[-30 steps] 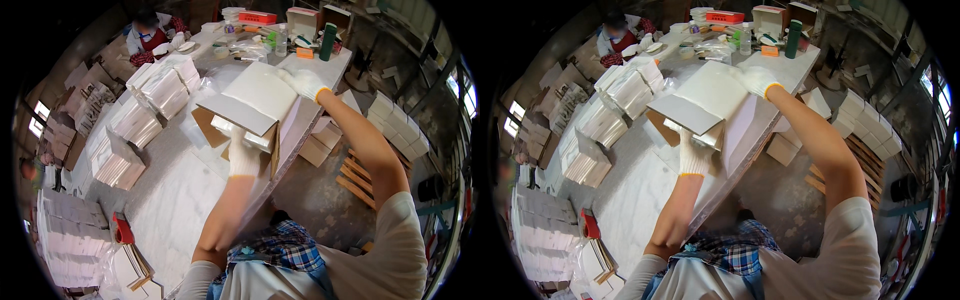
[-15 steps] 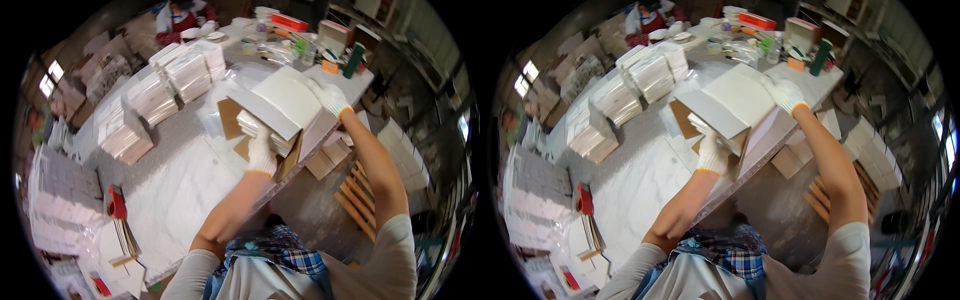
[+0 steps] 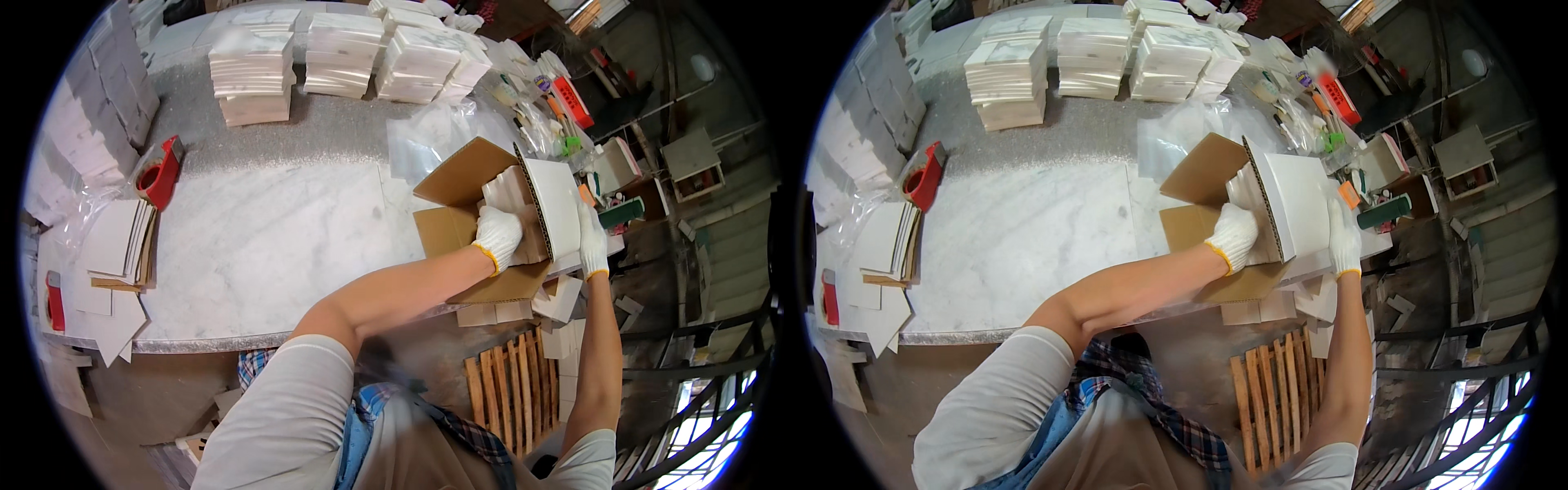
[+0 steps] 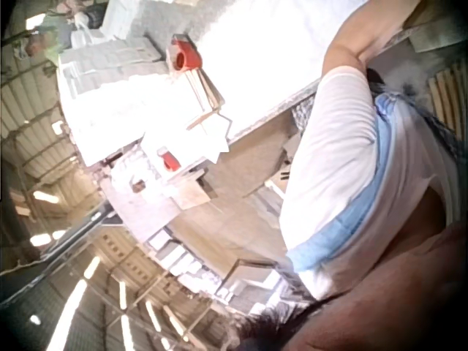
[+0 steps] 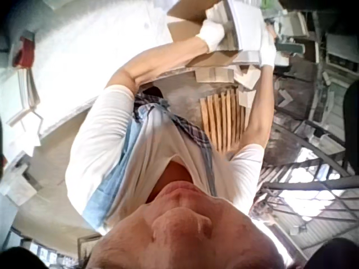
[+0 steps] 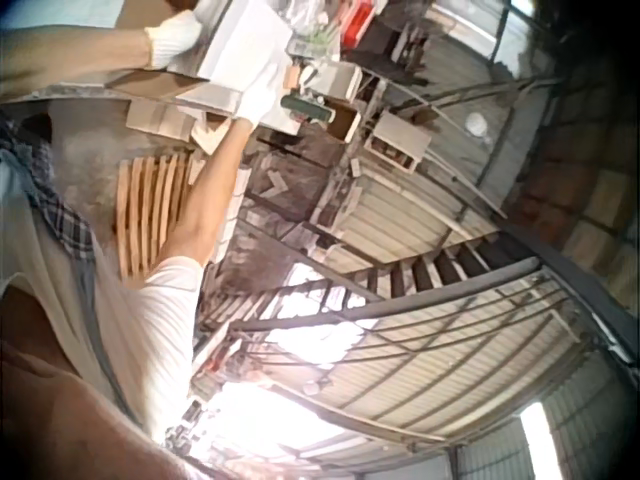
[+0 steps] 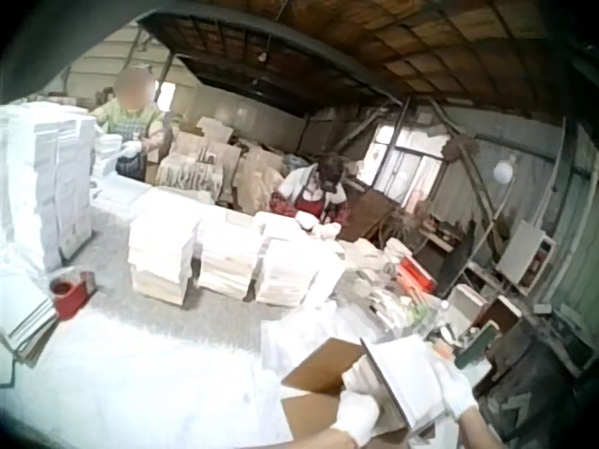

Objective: The person wraps stacks of white rectangular items in clear plastic wrap and places them into a cardboard box. The person repeats this process multiple times, arranging the wrapped stacks neatly inside the box.

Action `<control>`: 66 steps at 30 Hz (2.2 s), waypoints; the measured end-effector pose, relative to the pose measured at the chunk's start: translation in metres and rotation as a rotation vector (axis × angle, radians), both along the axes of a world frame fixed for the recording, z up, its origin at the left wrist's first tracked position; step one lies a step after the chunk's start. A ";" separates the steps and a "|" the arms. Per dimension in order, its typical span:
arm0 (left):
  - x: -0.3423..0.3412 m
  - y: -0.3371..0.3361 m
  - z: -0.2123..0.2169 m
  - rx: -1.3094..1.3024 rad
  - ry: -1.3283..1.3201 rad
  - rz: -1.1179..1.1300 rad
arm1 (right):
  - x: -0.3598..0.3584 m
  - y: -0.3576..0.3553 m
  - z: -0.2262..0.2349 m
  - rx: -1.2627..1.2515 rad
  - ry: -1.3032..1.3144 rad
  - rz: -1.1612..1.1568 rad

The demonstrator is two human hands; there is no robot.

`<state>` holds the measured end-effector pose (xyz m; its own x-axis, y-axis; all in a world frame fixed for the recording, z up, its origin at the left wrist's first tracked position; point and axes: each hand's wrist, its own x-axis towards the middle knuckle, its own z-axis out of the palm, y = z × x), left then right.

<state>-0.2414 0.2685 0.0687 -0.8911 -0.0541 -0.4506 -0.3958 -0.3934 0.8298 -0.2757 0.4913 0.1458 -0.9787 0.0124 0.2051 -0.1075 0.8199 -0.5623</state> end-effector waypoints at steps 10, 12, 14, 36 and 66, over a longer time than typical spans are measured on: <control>-0.083 0.118 -0.136 -0.638 0.970 -0.122 | -0.004 0.001 -0.003 -0.017 -0.003 -0.047; -0.084 0.114 -0.120 -0.621 0.903 -0.196 | -0.010 0.004 -0.003 -0.088 -0.020 -0.028; -0.072 0.102 -0.102 -0.532 0.781 -0.257 | -0.013 0.013 -0.011 -0.057 -0.015 -0.087; -0.022 0.001 -0.011 0.195 0.142 -0.275 | 0.001 0.000 0.006 -0.455 -0.252 -0.113; 0.126 -0.205 -0.048 0.596 0.054 -0.298 | 0.098 -0.191 -0.082 -1.321 -0.431 -0.144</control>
<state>-0.1154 0.0639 0.0204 -0.8515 0.4422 -0.2817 -0.5225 -0.6712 0.5258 -0.1777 0.3007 0.0635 -0.9344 0.0628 -0.3506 0.3089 -0.3474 -0.8854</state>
